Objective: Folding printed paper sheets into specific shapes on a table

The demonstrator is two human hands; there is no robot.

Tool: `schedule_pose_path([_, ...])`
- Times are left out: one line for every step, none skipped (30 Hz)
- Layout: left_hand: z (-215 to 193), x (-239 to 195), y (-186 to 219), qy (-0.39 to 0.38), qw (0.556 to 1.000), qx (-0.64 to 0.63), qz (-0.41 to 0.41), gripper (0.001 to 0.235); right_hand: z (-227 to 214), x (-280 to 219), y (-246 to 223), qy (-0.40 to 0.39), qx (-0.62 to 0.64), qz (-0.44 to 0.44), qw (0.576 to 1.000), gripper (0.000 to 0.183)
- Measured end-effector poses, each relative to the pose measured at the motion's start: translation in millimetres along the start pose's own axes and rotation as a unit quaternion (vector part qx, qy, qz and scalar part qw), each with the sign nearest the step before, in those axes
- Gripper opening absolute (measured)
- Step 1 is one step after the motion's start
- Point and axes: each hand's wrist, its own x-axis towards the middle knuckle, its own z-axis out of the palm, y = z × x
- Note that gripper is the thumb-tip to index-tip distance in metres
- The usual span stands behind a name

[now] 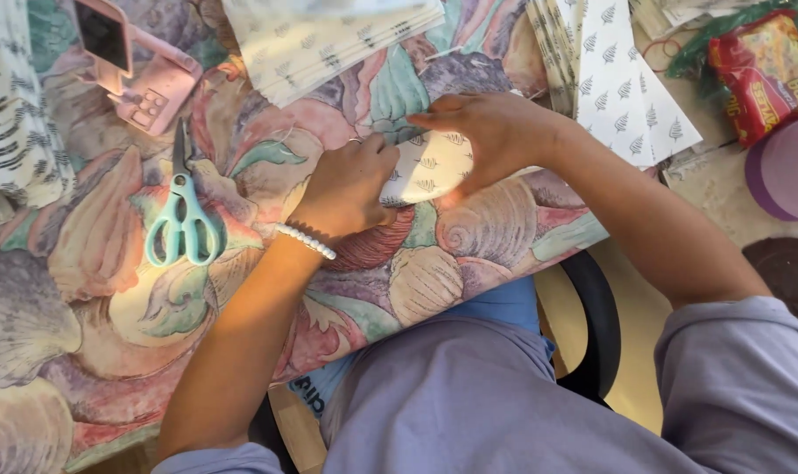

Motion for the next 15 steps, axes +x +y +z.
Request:
schedule_pose_path([2.5, -1.3, 1.0, -0.002, 1.000, -0.003, 0.003, 0.070, 4.5, -3.8, 0.8, -0.003, 0.002, 0.003, 1.000, 0.127])
schedule_pose_path([3.2, -2.7, 0.6, 0.013, 1.000, -0.018, 0.014, 0.061, 6.7, -6.0, 1.5, 0.031, -0.017, -0.027, 0.999, 0.124])
schedule_pose_path([3.6, -4.6, 0.4, 0.027, 0.999, -0.032, 0.024, 0.053, 8.8, -8.4, 1.6, 0.065, -0.035, -0.058, 0.996, 0.123])
schedule_pose_path([4.9, -5.7, 0.4, 0.028, 0.999, -0.032, 0.024, 0.053, 11.7, -6.1, 5.0, 0.065, -0.036, -0.058, 0.995, 0.123])
schedule_pose_path([6.2, -6.9, 0.5, 0.031, 0.999, -0.028, 0.018, 0.047, 14.7, -3.9, 8.3, 0.071, -0.037, -0.060, 0.995, 0.117])
schedule_pose_path([7.7, -8.0, 0.7, 0.035, 0.999, -0.023, 0.011, 0.042, 17.9, -1.9, 11.8, 0.077, -0.038, -0.060, 0.994, 0.112])
schedule_pose_path([8.8, -10.1, 2.0, 0.036, 0.999, -0.022, 0.011, 0.042, 17.6, -0.9, 13.0, 0.077, -0.039, -0.061, 0.994, 0.112])
schedule_pose_path([10.6, -13.6, 3.4, 0.049, 0.999, -0.003, 0.013, 0.038, 18.4, 0.4, 13.4, 0.085, -0.038, -0.068, 0.993, 0.109])
schedule_pose_path([12.4, -17.1, 4.4, 0.063, 0.998, 0.017, 0.014, 0.034, 19.3, 2.1, 13.7, 0.092, -0.037, -0.075, 0.992, 0.106])
schedule_pose_path([6.3, -24.7, 14.3, 0.062, 0.998, 0.016, 0.013, 0.034, 18.9, 0.1, 12.4, 0.092, -0.036, -0.077, 0.992, 0.106])
schedule_pose_path([0.2, -32.1, 24.0, 0.090, 0.994, 0.054, 0.002, 0.029, 18.5, -1.7, 11.2, 0.084, -0.045, -0.075, 0.993, 0.106])
schedule_pose_path([-5.4, -39.0, 33.9, 0.118, 0.989, 0.091, -0.007, 0.024, 18.7, -4.2, 10.2, 0.076, -0.054, -0.071, 0.993, 0.106])
schedule_pose_path([8.0, -38.8, 35.3, 0.117, 0.989, 0.090, -0.007, 0.024, 18.6, -9.1, 2.6, 0.075, -0.053, -0.071, 0.993, 0.106])
schedule_pose_path([21.5, -38.4, 37.1, 0.101, 0.991, 0.085, -0.011, 0.019, 17.9, -13.9, -4.7, 0.101, -0.084, -0.101, 0.986, 0.085])
schedule_pose_path([34.9, -38.0, 38.8, 0.086, 0.993, 0.081, -0.015, 0.015, 17.1, -18.7, -12.1, 0.126, -0.114, -0.131, 0.977, 0.068])
